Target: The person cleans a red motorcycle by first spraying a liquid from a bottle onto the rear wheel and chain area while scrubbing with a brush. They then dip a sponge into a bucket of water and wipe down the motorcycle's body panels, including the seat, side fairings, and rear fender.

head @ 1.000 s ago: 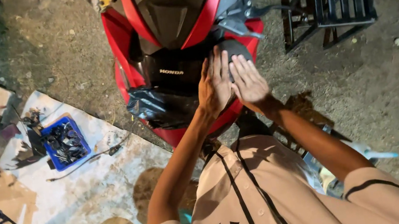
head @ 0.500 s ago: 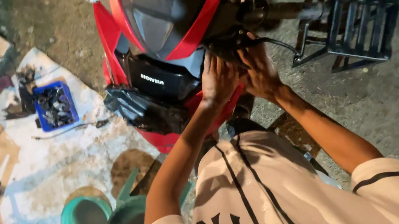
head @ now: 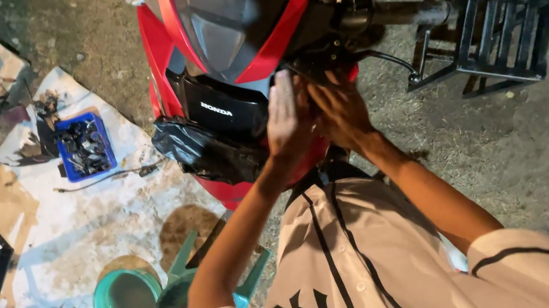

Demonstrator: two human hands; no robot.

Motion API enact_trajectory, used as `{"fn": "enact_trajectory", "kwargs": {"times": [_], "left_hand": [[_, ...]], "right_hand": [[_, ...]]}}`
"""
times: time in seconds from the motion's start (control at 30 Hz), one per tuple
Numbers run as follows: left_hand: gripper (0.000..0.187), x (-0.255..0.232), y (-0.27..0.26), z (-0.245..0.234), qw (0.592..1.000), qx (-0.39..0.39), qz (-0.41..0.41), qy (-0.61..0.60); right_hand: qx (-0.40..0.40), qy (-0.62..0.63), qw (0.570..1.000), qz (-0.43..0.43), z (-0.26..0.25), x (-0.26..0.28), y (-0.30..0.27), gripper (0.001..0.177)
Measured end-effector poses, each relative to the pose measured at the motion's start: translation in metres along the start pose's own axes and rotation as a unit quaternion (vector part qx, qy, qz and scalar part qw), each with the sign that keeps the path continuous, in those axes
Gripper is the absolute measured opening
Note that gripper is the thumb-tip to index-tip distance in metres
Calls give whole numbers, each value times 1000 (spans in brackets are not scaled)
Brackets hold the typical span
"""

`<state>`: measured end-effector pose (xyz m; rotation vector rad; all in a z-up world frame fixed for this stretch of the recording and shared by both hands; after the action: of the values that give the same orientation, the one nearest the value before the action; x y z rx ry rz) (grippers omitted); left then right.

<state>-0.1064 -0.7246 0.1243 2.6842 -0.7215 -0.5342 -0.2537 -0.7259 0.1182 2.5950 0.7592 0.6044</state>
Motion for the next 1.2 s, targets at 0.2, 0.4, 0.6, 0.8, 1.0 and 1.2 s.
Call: {"fn": "enact_trajectory", "kwargs": {"times": [0.2,0.4,0.6,0.8,1.0,1.2], "left_hand": [[46,7,16,70,993,102,-37,-39],[51,12,-8,40,999,35,30,14],[62,37,-53,19,987,25,65,-145],[61,22,-58,-61,967,-73,68,-234],[46,53,-86,-77,983,-144,-35,-105],[59,76,-76,-55,951,-89,-180,-234]], "right_hand": [[94,-143,982,76,7,-49,-4,55],[139,-126,980,62,-4,-13,-14,61],[44,-141,988,-46,-11,25,-14,67],[72,-60,995,39,-1,30,-20,59],[-20,24,993,-111,11,84,41,62],[68,-158,967,-190,59,76,62,60]]}}
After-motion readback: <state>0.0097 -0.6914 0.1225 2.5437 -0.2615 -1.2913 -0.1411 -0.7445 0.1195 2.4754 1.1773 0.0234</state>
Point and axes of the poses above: each hand's wrist, its own y-axis towards the middle knuckle, its own z-axis out of the palm, x = y × z, the point moved 2 cm from there along y, towards the middle knuckle, and after that the axes turned 13 degrees about -y, right-handed, at the moved point
